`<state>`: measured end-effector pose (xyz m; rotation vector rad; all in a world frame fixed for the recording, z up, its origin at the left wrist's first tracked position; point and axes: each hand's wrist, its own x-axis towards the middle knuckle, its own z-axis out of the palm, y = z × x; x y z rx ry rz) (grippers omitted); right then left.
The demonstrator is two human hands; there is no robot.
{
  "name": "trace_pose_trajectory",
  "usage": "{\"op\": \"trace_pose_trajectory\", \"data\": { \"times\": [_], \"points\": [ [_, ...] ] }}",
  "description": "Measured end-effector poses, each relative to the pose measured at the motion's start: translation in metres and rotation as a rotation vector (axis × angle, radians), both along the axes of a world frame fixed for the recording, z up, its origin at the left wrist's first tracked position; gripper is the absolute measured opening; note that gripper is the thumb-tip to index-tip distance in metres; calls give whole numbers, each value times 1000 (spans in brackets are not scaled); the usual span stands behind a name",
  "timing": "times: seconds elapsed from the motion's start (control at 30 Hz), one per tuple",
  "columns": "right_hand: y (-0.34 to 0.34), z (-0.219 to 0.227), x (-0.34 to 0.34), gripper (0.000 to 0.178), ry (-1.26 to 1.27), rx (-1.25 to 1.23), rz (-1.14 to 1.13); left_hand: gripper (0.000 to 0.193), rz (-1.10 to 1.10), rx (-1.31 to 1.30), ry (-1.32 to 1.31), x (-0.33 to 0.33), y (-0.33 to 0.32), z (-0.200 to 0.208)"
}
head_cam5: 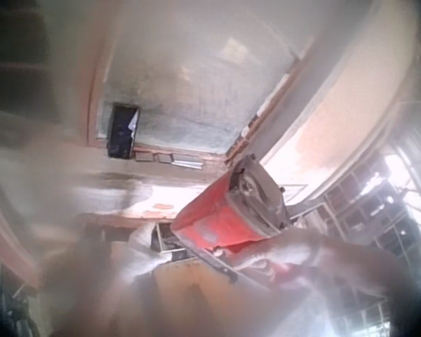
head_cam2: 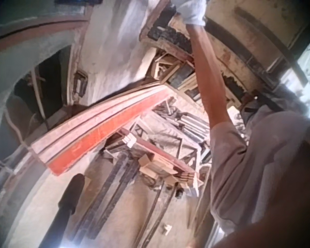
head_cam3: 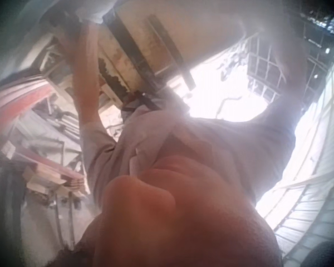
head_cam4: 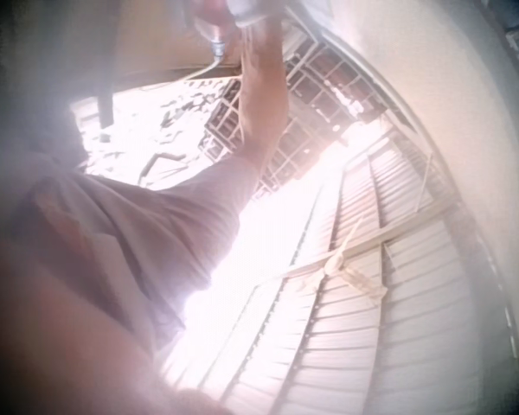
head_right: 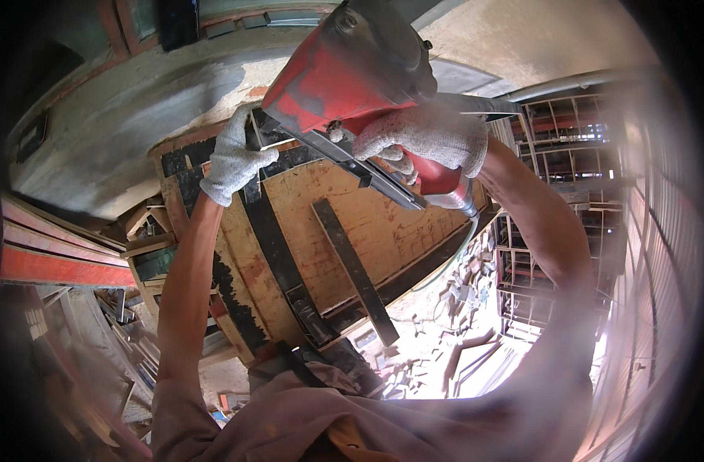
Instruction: The person assembles a wooden frame by placing rectangular wooden pieces onto a workbench and securing them with a red pneumatic nail gun. The person repeatedly picks up pieces, aligns them, and nails them in place.
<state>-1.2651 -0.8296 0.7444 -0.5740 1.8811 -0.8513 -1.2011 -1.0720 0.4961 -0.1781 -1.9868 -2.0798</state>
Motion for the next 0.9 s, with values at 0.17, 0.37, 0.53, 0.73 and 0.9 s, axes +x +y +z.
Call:
{"op": "trace_pose_trajectory", "data": {
  "times": [0.17,0.37,0.53,0.73,0.9],
  "points": [
    [-15,9,4,35,44,254,-12,69,1,5,4,0,-4,-7],
    [-19,13,11,18,29,137,-95,69,0,11,27,-3,-4,-8],
    [3,4,8,16,64,38,-71,70,-23,18,-10,-7,0,-5],
    [-3,29,7,38,15,230,-44,79,178,-22,99,9,2,-19],
    [40,-6,3,12,146,264,-376,54,690,-398,-261,180,48,-139]
  ]
}}
